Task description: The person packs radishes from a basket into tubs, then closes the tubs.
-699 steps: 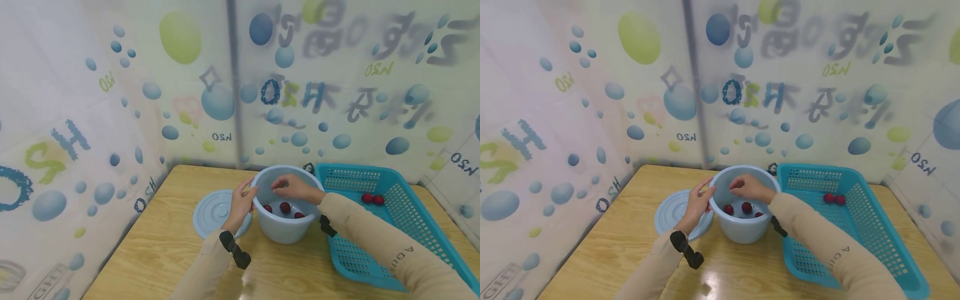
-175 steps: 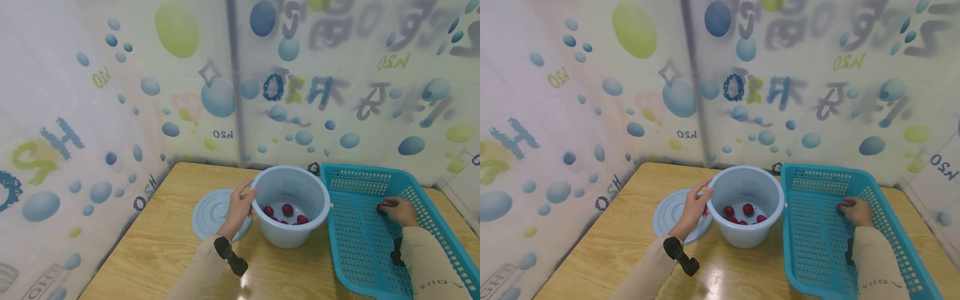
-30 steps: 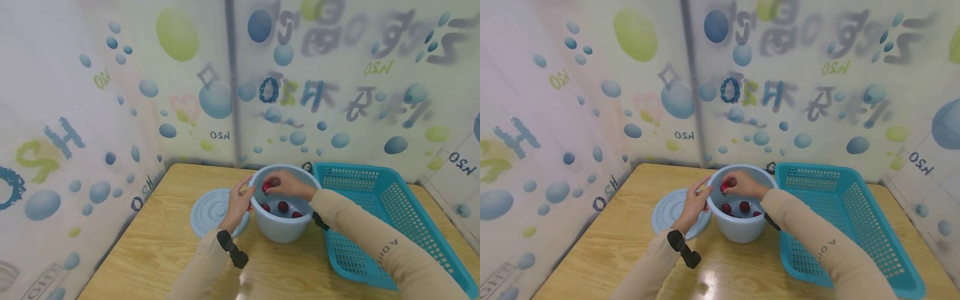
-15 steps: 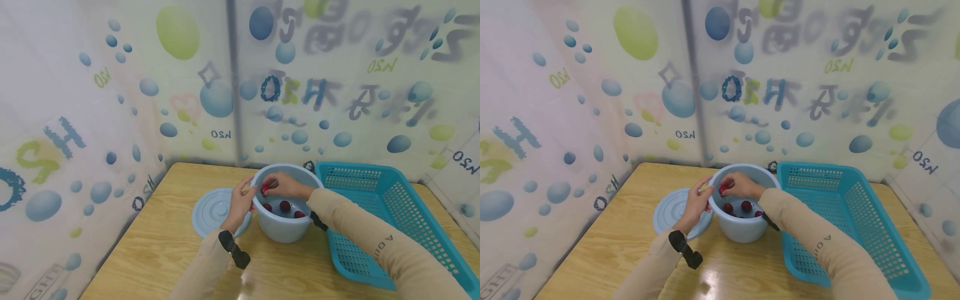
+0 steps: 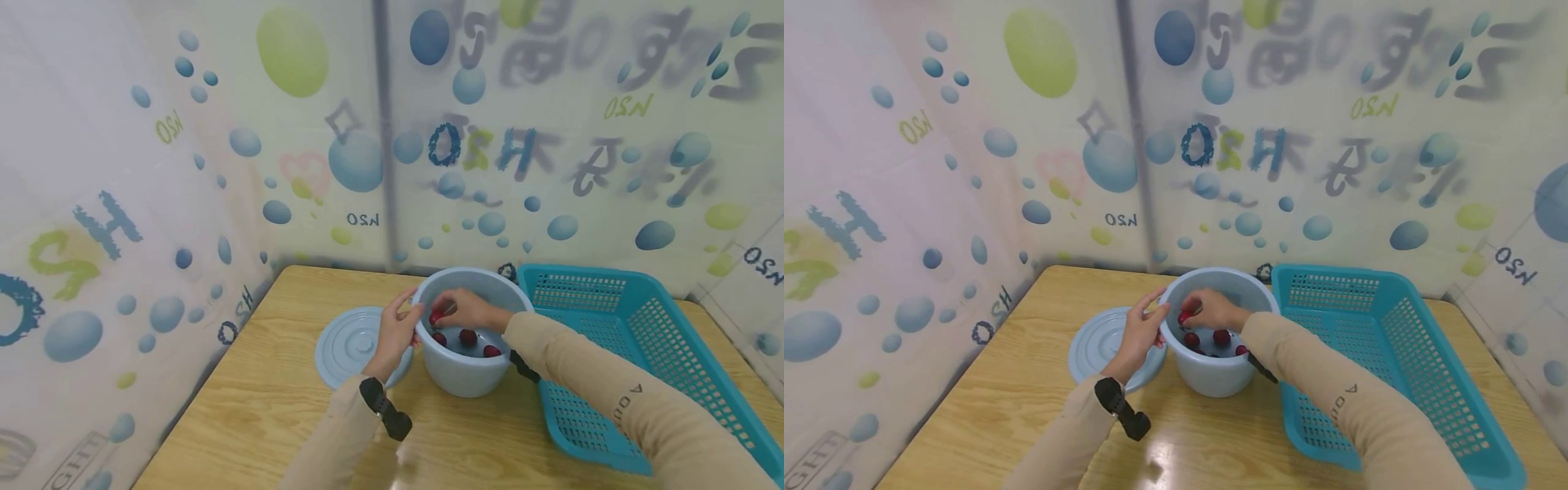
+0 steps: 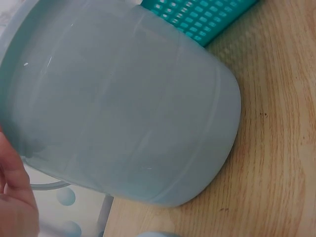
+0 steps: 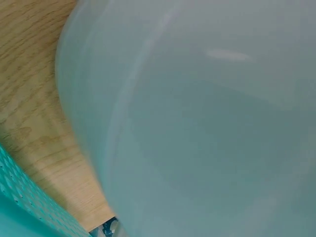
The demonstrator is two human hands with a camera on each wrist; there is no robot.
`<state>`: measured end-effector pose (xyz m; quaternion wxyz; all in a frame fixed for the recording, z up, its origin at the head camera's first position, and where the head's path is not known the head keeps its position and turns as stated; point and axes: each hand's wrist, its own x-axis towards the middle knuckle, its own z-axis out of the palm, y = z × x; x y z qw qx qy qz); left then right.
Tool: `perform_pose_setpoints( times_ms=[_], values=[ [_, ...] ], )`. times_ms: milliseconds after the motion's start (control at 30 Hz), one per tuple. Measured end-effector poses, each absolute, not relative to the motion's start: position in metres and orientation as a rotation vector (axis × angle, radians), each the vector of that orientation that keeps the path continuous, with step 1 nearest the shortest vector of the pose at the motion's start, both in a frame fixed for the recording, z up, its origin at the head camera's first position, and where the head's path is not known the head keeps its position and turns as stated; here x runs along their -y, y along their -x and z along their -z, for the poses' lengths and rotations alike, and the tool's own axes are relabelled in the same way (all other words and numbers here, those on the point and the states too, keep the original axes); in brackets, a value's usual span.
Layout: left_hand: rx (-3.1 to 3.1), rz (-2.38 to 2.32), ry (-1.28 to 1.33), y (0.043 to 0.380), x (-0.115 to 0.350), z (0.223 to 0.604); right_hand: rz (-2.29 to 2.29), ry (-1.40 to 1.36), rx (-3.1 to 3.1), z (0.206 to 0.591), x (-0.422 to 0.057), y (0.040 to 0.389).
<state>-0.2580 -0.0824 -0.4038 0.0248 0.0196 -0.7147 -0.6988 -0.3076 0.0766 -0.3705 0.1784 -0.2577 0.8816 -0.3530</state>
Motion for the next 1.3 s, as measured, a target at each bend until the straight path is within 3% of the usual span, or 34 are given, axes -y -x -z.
perform_pose_setpoints(
  times_ms=[933, 1300],
  values=[
    [2.222, 2.146, -0.044, 0.259, 0.085, 0.405, 0.802, 0.566, -2.499, 0.377, -0.081, 0.308],
    [2.208, 2.173, -0.033, 0.258, 0.083, 0.404, 0.764, 0.623, -2.5, 0.368, -0.077, 0.309]
  ],
)
